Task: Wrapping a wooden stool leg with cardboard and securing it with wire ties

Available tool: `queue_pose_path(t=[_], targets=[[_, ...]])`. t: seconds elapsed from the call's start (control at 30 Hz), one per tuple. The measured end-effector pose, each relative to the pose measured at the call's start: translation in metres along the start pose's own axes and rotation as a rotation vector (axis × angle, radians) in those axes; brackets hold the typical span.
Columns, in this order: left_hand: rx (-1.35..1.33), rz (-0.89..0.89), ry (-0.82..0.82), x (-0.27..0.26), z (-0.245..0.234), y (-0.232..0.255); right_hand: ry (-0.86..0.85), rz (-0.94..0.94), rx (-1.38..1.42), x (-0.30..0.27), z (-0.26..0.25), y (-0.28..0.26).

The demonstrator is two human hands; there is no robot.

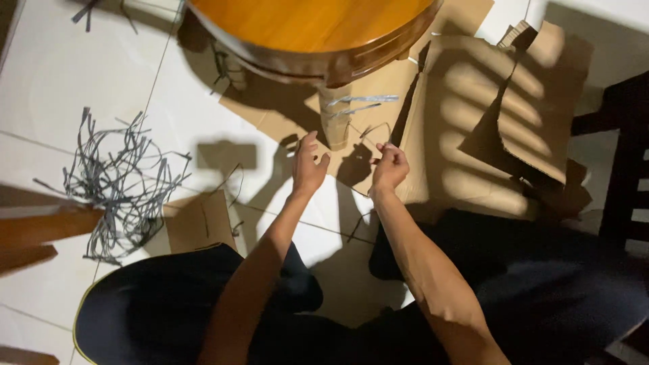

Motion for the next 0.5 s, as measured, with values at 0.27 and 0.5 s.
queue_pose_path(t=[0.27, 0.5], targets=[[0.195, -0.022, -0.034, 0.042, 0.05, -0.045, -0.397, -0.32, -0.47, -0.02, 0.084, -0.04], [0.173, 0.017, -0.073, 0.063, 0.037, -0.05, -0.755, -0.33, -0.759, -0.002, 0.117, 0.007]])
Point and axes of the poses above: each hand's wrist, its own x-axis towards the middle knuckle, its own z-axis out of the palm, y = z × x, the point moved 8 cm from there along x, towards the middle knuckle, and after that the axes turned 1 degree about -x, right-handed, at the moved point
